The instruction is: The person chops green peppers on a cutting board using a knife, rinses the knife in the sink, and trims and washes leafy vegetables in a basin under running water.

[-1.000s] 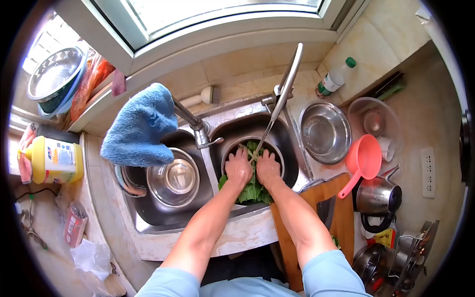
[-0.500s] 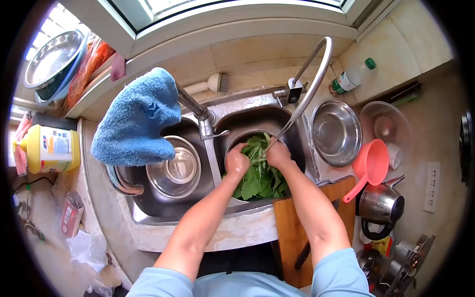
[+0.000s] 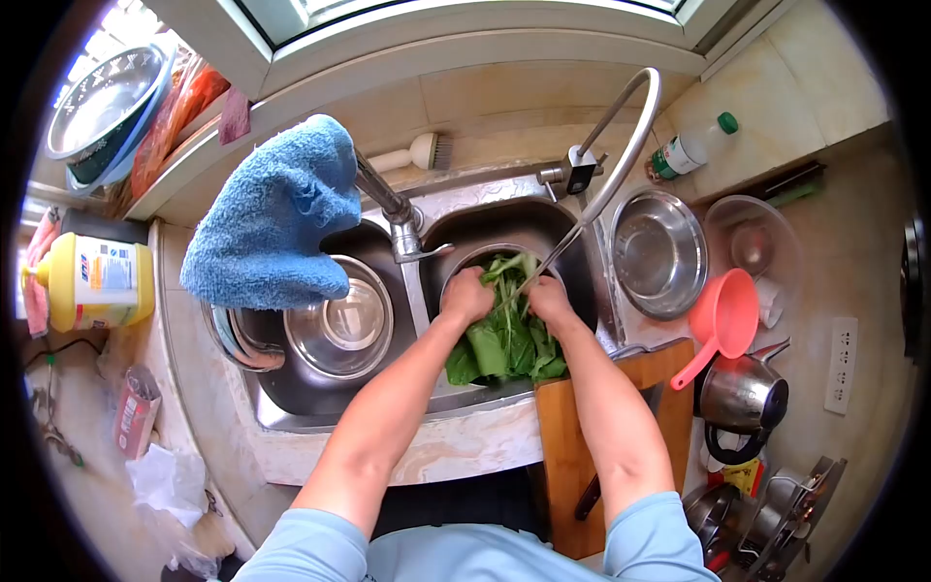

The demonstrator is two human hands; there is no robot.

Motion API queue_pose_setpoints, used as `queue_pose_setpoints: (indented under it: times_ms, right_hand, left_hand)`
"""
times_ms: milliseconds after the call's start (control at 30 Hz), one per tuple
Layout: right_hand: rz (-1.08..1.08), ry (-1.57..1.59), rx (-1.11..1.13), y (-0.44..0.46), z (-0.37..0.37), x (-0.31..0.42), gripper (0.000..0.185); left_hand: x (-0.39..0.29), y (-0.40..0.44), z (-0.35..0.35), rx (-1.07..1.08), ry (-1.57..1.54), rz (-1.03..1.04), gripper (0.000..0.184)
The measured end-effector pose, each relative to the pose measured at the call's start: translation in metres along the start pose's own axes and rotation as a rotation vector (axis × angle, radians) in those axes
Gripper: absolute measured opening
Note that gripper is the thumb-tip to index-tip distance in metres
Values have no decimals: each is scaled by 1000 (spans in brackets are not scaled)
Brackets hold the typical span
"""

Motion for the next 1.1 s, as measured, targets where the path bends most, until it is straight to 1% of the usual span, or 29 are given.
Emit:
queue_pose_setpoints:
  times_ms: [33,67,100,133,167,200,233,267,300,367,400,433,500,533,567,600,667,700,733,767,833,900,933,1000,1033,1100]
  right_hand:
    - [61,48,-4,-18,-17,15,34]
    - [48,-153,13,-21,-20,18,39]
    - [33,-256,-3,-22,-18,19,41]
    - [16,-361,-20,-23,-8,23,43]
    - [2,-466,-32,-24,3,27,45]
    - [48,-525,65,-31,11,39,49]
    - [55,-578,52,-28,23,39,42]
    - [24,-624,55,-22,24,39,40]
    - [-8,-675,60,-21,20,45,38]
    - [-39,-631,72,4,12,35,37]
    - [-50,-610,96,11,12,25,37]
    - [3,-538,12,14,9,20,39]
    - [-19,-358,-34,10,5,11,44]
    - [-63,-379,-19,-2,6,14,49]
    - [-112,-399,-15,-11,4,19,54]
    - [-46,-530,35,-30,3,32,61]
    - [-3,-630,40,-45,14,39,62]
    - [-4,-650,55,-34,24,33,62]
    - [-80,-746,161,-5,44,11,54]
    - [-77,-801,206,-4,41,17,50]
    - [-69,-903,283,-13,22,48,42]
    - [-67,-802,238,-16,14,47,37]
    - [-57,-744,217,-21,10,43,35]
    - [-10,-752,204,-35,-2,39,34]
    - [10,-760,199,-49,-11,46,33]
    - [-93,-845,100,-74,-26,64,29]
  left_hand:
    - [-1,-3,-6,-6,33,-6,50]
    - [-9,-12,-12,-15,62,-14,48]
    - [-20,-22,-19,-26,88,-18,47]
    - [-37,-36,-22,16,194,-40,45]
    - [-26,-29,-2,15,353,-48,40]
    - [-15,-27,15,28,393,-61,37]
    - [-5,-23,29,39,433,-71,35]
    - [5,-16,39,77,409,-89,39]
    - [10,-15,41,79,366,-89,38]
    - [12,-5,33,88,296,-68,38]
    - [14,-1,26,41,173,-35,36]
    - [3,-16,14,9,123,-53,36]
    - [-30,-33,-8,-66,18,-63,35]
    - [-35,-39,-11,-49,64,-62,32]
    - [-39,-42,-9,-66,194,13,31]
    - [-40,-51,-3,-81,326,88,30]
    - [-35,-54,11,-124,566,222,27]
    - [-19,-36,24,-61,552,173,27]
    - [0,-15,38,1,536,121,26]
    - [13,-6,47,68,518,65,26]
    - [6,-1,46,106,603,123,20]
    - [-3,-5,34,127,674,137,18]
    - [-10,-14,28,121,665,179,17]
    - [-25,-39,15,104,635,264,16]
    - [-31,-46,7,71,609,265,15]
    - [-40,-53,-3,9,560,269,13]
Point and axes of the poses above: each hand's wrist, its own y-axis towards the middle knuckle, its own z-axis out of the palm, x = y × z, the point moved 5 cm from there along y, towards the middle knuckle, and after that the axes turned 12 degrees about -y, right-handed, at the moved point
